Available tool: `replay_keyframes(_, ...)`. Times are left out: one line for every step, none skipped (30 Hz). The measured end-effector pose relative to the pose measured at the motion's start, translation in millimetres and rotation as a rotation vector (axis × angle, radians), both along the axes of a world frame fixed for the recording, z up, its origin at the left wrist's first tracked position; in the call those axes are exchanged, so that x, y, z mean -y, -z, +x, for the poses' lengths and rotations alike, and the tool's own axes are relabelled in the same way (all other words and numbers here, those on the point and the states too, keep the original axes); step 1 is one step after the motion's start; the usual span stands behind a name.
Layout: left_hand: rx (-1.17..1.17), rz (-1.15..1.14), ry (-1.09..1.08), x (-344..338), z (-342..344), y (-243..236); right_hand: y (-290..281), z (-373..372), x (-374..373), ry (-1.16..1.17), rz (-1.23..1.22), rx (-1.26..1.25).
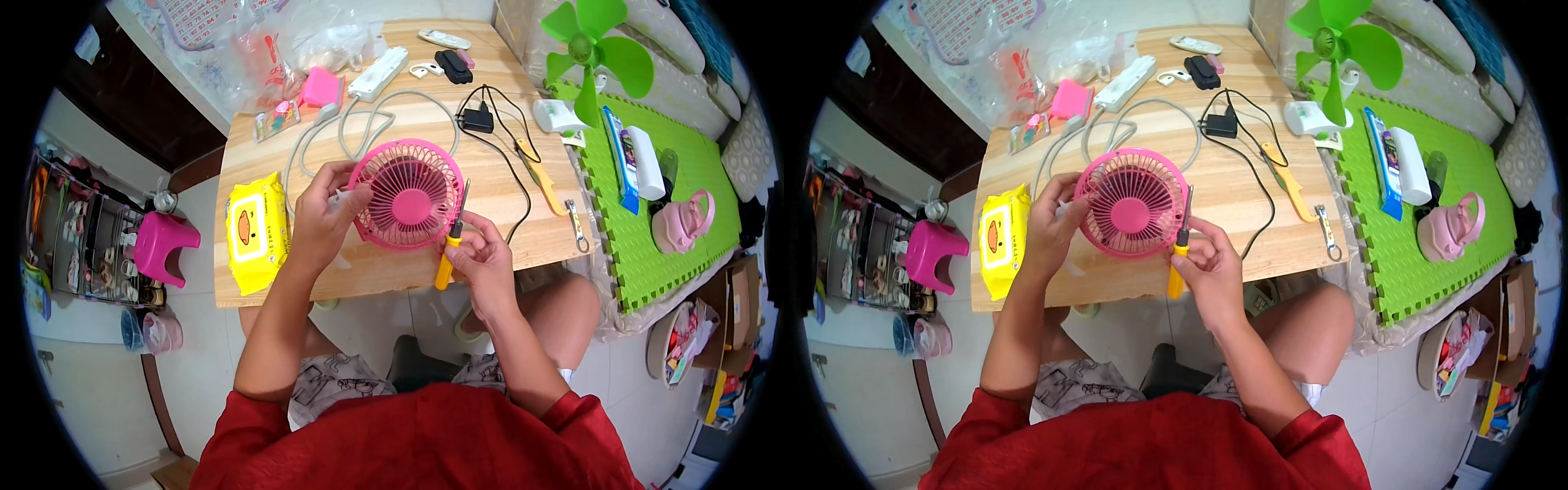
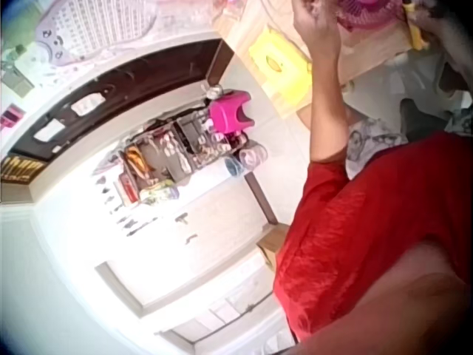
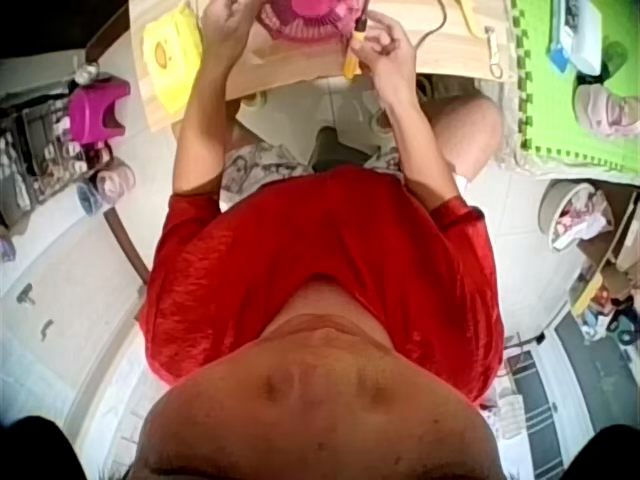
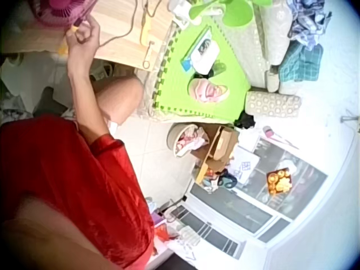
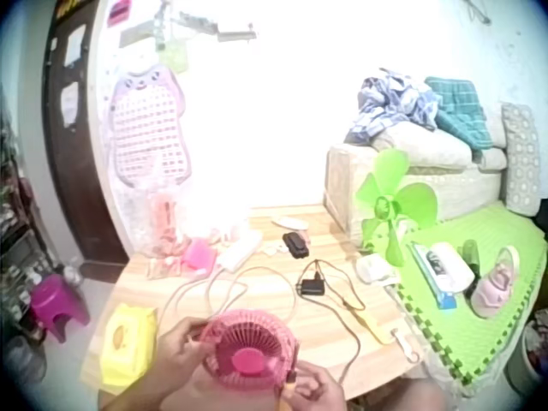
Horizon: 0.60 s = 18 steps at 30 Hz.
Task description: The person unscrews and wipes a small pink fan at a desk, then walks to a storage area and looks through a tool case containing pliers and a flashlight.
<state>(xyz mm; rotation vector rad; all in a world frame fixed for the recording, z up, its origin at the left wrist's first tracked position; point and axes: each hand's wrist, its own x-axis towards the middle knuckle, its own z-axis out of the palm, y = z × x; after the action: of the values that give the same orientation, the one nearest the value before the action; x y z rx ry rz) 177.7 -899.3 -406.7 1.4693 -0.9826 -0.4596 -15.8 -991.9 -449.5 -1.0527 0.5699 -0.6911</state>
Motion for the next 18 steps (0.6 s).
replay_keyframes(-0.001,0.002,-0.002,-2.2,-1.7,-2.1,0.8,1.2,0.0,0.000,0.003,-0.007)
replay_keyframes(0.043,0.016,-0.001,-4.4,-3.4,-4.2,1.4,2.4,-0.2,-0.002,0.005,-0.008)
replay_keyframes(0.086,0.029,0.000,-6.7,-4.8,-5.6,1.5,3.5,-0.4,0.000,0.011,-0.011)
replay_keyframes(0.084,0.029,-0.002,-8.9,-5.8,-5.9,1.8,4.7,-0.9,0.002,0.018,-0.015)
replay_keyframes(0.065,0.055,0.002,-11.1,-6.6,-6.0,2.3,6.0,-1.8,0.000,0.018,-0.017)
replay_keyframes(0.052,0.081,0.008,-12.0,-9.1,-6.7,3.0,5.9,-2.1,0.005,0.032,0.002)
replay_keyframes(0.056,0.081,0.008,-13.1,-11.3,-6.5,3.9,5.2,-1.9,0.010,0.046,0.021)
replay_keyframes(0.097,0.129,-0.012,-14.2,-13.2,-5.4,4.7,4.0,-1.4,0.011,0.047,0.025)
replay_keyframes(0.135,0.175,-0.034,-16.2,-13.4,-4.6,5.0,4.6,-1.4,0.010,0.045,-0.002)
replay_keyframes(0.134,0.174,-0.034,-18.3,-14.4,-4.5,5.2,5.0,-1.3,0.010,0.044,-0.029)
replay_keyframes(0.217,0.202,-0.052,-20.4,-15.7,-4.7,5.9,5.1,-0.9,0.009,0.042,-0.029)
replay_keyframes(0.298,0.232,-0.071,-22.7,-16.0,-4.4,7.1,5.7,-0.7,0.004,0.043,-0.045)
replay_keyframes(0.298,0.231,-0.074,-24.3,-16.0,-2.8,7.5,6.2,-1.2,0.000,0.043,-0.062)
replay_keyframes(0.325,0.224,-0.083,-25.4,-16.1,-0.2,6.5,6.6,-2.4,-0.003,0.042,-0.062)
replay_keyframes(0.352,0.218,-0.091,-26.3,-16.6,1.1,5.0,6.8,-3.2,0.000,0.045,-0.050)
replay_keyframes(0.351,0.217,-0.095,-26.8,-17.7,1.2,3.9,7.0,-4.1,0.004,0.048,-0.038)
replay_keyframes(0.355,0.216,-0.115,-26.8,-18.9,1.6,3.4,6.8,-5.1,0.000,0.047,-0.039)
replay_keyframes(0.360,0.214,-0.132,-26.7,-20.1,1.3,2.6,5.7,-6.2,0.007,0.048,-0.045)
